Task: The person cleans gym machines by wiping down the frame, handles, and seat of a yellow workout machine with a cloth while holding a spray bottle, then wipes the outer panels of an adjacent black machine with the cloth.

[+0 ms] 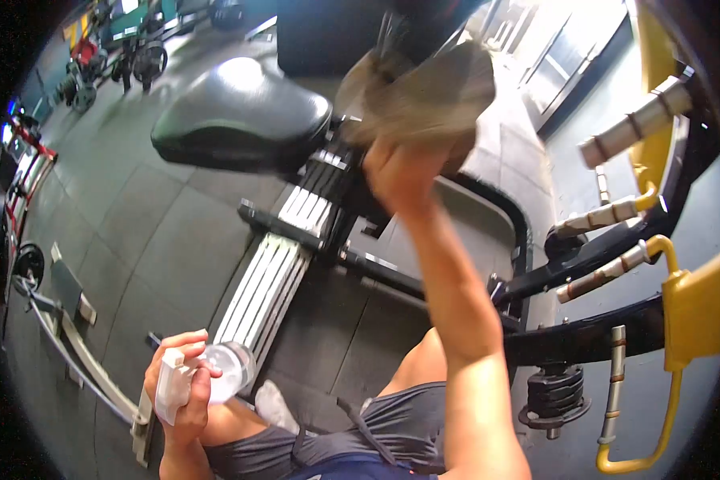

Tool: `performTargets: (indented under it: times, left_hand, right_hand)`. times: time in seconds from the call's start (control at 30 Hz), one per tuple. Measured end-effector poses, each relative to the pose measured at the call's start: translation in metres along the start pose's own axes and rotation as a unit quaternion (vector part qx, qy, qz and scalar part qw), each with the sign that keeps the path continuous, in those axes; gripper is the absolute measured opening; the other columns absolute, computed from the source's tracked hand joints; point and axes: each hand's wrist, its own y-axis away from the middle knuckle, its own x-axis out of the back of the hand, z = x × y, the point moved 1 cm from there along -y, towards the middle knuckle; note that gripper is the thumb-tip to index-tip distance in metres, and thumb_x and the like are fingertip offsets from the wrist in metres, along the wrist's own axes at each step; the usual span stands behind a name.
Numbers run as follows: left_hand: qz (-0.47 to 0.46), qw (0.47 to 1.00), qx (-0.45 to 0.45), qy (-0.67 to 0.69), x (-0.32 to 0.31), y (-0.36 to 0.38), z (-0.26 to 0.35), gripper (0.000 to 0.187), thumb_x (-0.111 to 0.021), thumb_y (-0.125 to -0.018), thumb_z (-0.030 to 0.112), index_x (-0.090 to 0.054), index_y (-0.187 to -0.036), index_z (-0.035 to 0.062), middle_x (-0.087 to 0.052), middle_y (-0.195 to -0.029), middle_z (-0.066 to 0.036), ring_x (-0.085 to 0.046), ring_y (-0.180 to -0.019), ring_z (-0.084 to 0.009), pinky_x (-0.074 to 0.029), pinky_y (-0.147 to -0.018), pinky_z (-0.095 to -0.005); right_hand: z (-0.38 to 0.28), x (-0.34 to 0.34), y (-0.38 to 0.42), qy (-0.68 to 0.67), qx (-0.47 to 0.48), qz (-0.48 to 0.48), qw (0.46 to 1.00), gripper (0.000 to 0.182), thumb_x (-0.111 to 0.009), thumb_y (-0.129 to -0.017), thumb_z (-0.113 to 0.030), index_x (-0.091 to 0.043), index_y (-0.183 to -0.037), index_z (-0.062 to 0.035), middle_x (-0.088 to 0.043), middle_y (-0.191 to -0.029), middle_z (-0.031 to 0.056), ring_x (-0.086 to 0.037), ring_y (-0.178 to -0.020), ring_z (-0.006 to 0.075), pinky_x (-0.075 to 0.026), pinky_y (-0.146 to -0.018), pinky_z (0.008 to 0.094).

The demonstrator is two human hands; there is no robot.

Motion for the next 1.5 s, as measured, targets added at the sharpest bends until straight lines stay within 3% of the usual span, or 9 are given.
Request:
performTargets:
  times: [0.2, 0.47, 0.53, 0.67, 0.8, 1.03, 1.23, 1.37, 1.5]
  left_hand:
    - [-0.057, 0.998, -0.013, -0.005, -0.011, 0.012, 0.01, 0.02, -0.057, -0.083, -0.006, -0.062, -0.103, -0.0065, -0.061, -0.111, -0.019, -0.066, -0.08, -0.0176, -0.058, -0.066, -0.0286]
    - [0.011, 1.0, 0.018, 0.02, -0.011, 0.037, 0.028, 0.02, -0.062, -0.081, 0.0, -0.063, -0.1, -0.0048, -0.062, -0.109, -0.018, -0.064, -0.078, -0.016, -0.057, -0.063, -0.0274]
    - [0.013, 0.999, 0.011, 0.03, -0.012, 0.039, 0.032, 0.02, -0.061, -0.081, 0.0, -0.063, -0.101, -0.005, -0.062, -0.109, -0.018, -0.064, -0.079, -0.016, -0.057, -0.063, -0.0274]
    - [-0.033, 0.978, -0.159, -0.134, -0.007, 0.033, 0.05, 0.014, -0.058, -0.09, 0.01, -0.067, -0.094, -0.0007, -0.067, -0.108, -0.016, -0.065, -0.09, -0.0247, -0.052, -0.078, -0.0343]
    - [-0.047, 0.981, -0.138, -0.13, -0.008, 0.038, 0.063, 0.008, -0.058, -0.086, 0.002, -0.061, -0.084, -0.0048, -0.066, -0.103, -0.022, -0.065, -0.091, -0.0346, -0.052, -0.081, -0.0377]
    - [-0.06, 0.989, -0.13, -0.045, -0.017, 0.037, 0.051, 0.011, -0.057, -0.081, -0.002, -0.059, -0.091, -0.0059, -0.064, -0.101, -0.022, -0.064, -0.088, -0.0292, -0.054, -0.076, -0.0355]
    - [-0.08, 0.979, -0.171, -0.083, -0.023, 0.025, 0.054, 0.003, -0.056, -0.08, -0.003, -0.055, -0.081, -0.0054, -0.063, -0.094, -0.023, -0.064, -0.09, -0.0375, -0.052, -0.081, -0.0416]
    - [-0.085, 0.974, -0.184, -0.098, -0.029, 0.018, 0.052, 0.007, -0.055, -0.081, -0.002, -0.058, -0.086, -0.0061, -0.063, -0.092, -0.022, -0.064, -0.087, -0.0355, -0.052, -0.079, -0.0402]
    - [-0.098, 0.981, -0.125, -0.115, -0.029, 0.022, 0.058, 0.019, -0.056, -0.083, -0.002, -0.064, -0.1, -0.0053, -0.064, -0.089, -0.018, -0.063, -0.081, -0.0295, -0.052, -0.074, -0.0356]
  right_hand:
    - [0.0, -0.014, -0.058, 0.158, 0.005, -0.017, 0.987, 0.111, -0.071, -0.074, -0.047, -0.012, -0.147, 0.0146, -0.019, -0.149, 0.0403, -0.012, -0.141, 0.0562, -0.009, -0.109, 0.0699]
    - [0.001, -0.011, -0.016, 0.114, 0.064, -0.079, 0.988, 0.088, -0.069, -0.082, -0.026, -0.021, -0.144, 0.0138, -0.026, -0.144, 0.0399, -0.029, -0.134, 0.0527, -0.027, -0.111, 0.0548]
    - [-0.031, 0.037, -0.076, -0.019, -0.161, -0.136, 0.977, 0.074, -0.06, -0.089, -0.028, -0.027, -0.142, 0.0119, -0.035, -0.14, 0.0366, -0.036, -0.13, 0.0508, -0.031, -0.108, 0.0556]
    - [0.011, 0.016, -0.204, -0.338, -0.199, 0.185, 0.901, 0.058, -0.041, -0.103, -0.042, -0.051, -0.123, 0.0116, -0.058, -0.119, 0.0324, -0.051, -0.117, 0.0483, -0.039, -0.099, 0.0466]
    - [0.0, 0.041, -0.211, -0.324, -0.147, 0.142, 0.924, 0.044, -0.044, -0.102, -0.024, -0.045, -0.128, 0.0109, -0.049, -0.125, 0.0338, -0.049, -0.113, 0.0499, -0.04, -0.095, 0.051]
    - [0.009, 0.02, -0.155, -0.051, 0.164, 0.161, 0.972, 0.043, -0.057, -0.086, -0.012, -0.052, -0.126, 0.0021, -0.038, -0.141, 0.0314, -0.03, -0.135, 0.0525, -0.019, -0.115, 0.0627]
    - [0.113, 0.079, -0.271, 0.588, 0.394, 0.138, 0.693, 0.049, -0.053, -0.093, -0.032, -0.052, -0.131, -0.0017, -0.051, -0.134, 0.021, -0.051, -0.12, 0.0401, -0.039, -0.102, 0.0585]
    - [0.02, 0.138, -0.341, 0.279, 0.028, -0.006, 0.96, 0.043, -0.038, -0.099, -0.026, -0.065, -0.109, 0.0053, -0.063, -0.113, 0.0287, -0.061, -0.103, 0.0445, -0.044, -0.096, 0.0519]
    - [0.063, 0.098, -0.443, 0.185, 0.074, -0.122, 0.972, 0.047, -0.036, -0.099, -0.03, -0.064, -0.114, 0.0045, -0.062, -0.119, 0.0271, -0.059, -0.111, 0.042, -0.043, -0.1, 0.0506]
